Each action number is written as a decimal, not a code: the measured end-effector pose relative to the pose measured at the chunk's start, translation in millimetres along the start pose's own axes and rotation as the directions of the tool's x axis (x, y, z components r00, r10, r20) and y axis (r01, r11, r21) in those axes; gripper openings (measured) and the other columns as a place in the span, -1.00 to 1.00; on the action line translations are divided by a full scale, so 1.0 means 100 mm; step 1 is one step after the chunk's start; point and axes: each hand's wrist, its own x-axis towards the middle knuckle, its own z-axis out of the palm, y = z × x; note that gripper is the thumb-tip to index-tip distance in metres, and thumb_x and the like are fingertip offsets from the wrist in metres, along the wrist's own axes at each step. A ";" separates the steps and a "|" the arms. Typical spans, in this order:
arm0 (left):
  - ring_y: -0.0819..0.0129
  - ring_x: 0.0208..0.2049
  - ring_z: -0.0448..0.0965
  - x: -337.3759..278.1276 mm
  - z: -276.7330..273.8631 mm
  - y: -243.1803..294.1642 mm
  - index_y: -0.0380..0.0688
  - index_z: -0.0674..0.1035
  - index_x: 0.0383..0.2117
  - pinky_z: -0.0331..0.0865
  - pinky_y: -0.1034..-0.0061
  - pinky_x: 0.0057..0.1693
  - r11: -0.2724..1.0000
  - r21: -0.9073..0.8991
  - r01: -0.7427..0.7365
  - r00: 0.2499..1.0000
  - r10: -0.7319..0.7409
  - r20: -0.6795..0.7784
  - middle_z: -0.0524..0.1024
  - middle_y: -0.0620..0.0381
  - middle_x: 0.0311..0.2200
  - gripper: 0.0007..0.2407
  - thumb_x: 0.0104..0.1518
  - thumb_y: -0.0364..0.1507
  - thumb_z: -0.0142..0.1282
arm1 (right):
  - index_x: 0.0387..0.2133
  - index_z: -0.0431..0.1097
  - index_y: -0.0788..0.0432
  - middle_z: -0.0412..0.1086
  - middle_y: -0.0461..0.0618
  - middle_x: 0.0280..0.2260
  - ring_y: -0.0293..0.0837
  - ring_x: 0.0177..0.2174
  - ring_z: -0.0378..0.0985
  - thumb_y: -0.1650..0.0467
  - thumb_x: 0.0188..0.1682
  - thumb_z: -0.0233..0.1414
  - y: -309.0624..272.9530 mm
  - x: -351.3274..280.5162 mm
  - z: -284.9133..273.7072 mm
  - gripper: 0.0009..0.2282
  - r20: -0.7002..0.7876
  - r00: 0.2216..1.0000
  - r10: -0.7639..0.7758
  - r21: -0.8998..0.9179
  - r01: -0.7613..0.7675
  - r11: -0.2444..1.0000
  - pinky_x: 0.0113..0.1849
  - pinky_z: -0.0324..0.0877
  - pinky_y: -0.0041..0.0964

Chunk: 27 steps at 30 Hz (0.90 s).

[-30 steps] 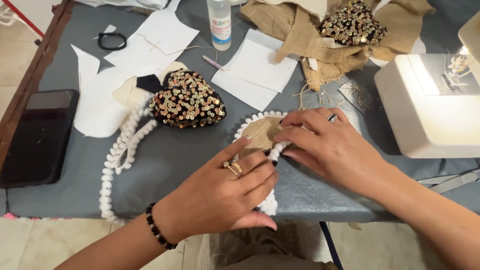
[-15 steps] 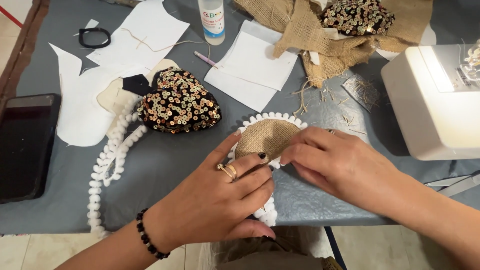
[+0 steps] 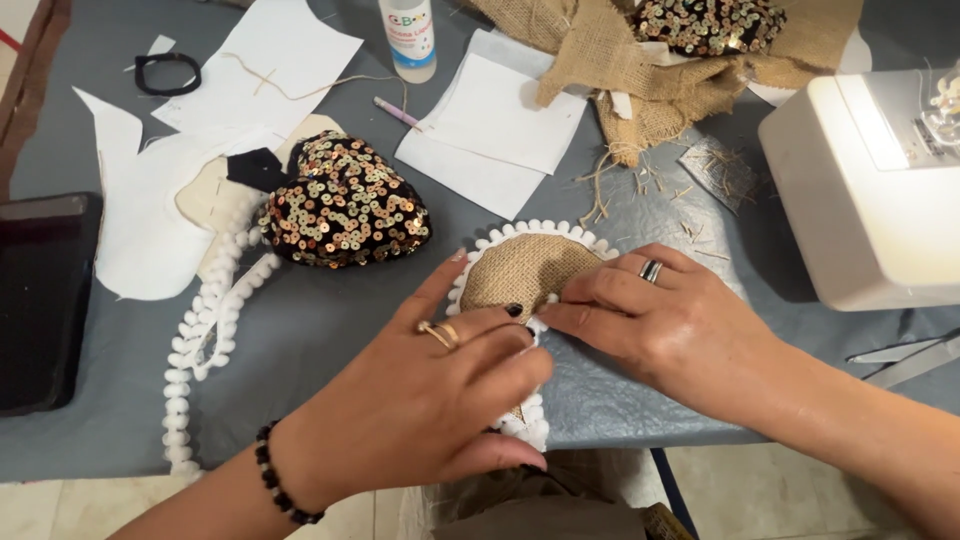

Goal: The person applies adhesive from a bottle to the edge of a crescent-shaped burlap piece and attaches a white pom-pom trim by hand, then trims the excess with scissors.

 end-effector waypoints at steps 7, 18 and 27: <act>0.10 0.11 0.50 0.03 -0.09 -0.02 -0.16 0.48 -0.16 -0.06 -0.30 0.37 1.000 0.000 0.000 0.999 0.000 -0.050 0.52 0.08 -0.11 -0.50 0.31 0.05 -0.28 | -0.05 0.50 0.04 0.44 -0.12 -0.12 -0.10 -0.29 0.49 0.50 0.08 0.05 0.00 -0.01 0.01 -0.78 -0.024 1.000 -0.015 -0.040 0.014 0.999 -0.16 0.37 -0.18; 0.13 0.06 0.46 0.10 -0.02 -0.05 -0.11 0.54 -0.26 0.04 -0.31 0.37 0.963 0.246 -0.110 0.993 0.094 0.077 0.53 0.05 -0.13 -0.40 0.23 0.22 -0.22 | 0.03 0.41 0.05 0.47 -0.07 -0.07 -0.05 -0.22 0.56 0.46 0.05 0.09 0.02 -0.01 -0.14 -0.73 0.020 0.993 0.114 0.141 -0.116 0.983 -0.22 0.41 -0.16; 0.14 -0.01 0.48 0.12 -0.02 -0.10 -0.07 0.53 -0.32 0.10 -0.24 0.35 0.985 0.146 -0.095 0.994 0.086 0.069 0.53 0.09 -0.18 -0.47 0.21 0.18 -0.13 | -0.05 0.51 0.00 0.52 -0.06 -0.11 -0.12 -0.17 0.61 0.40 0.01 0.11 0.06 -0.22 -0.17 -0.77 0.070 0.984 0.165 0.163 -0.175 0.971 -0.23 0.44 -0.18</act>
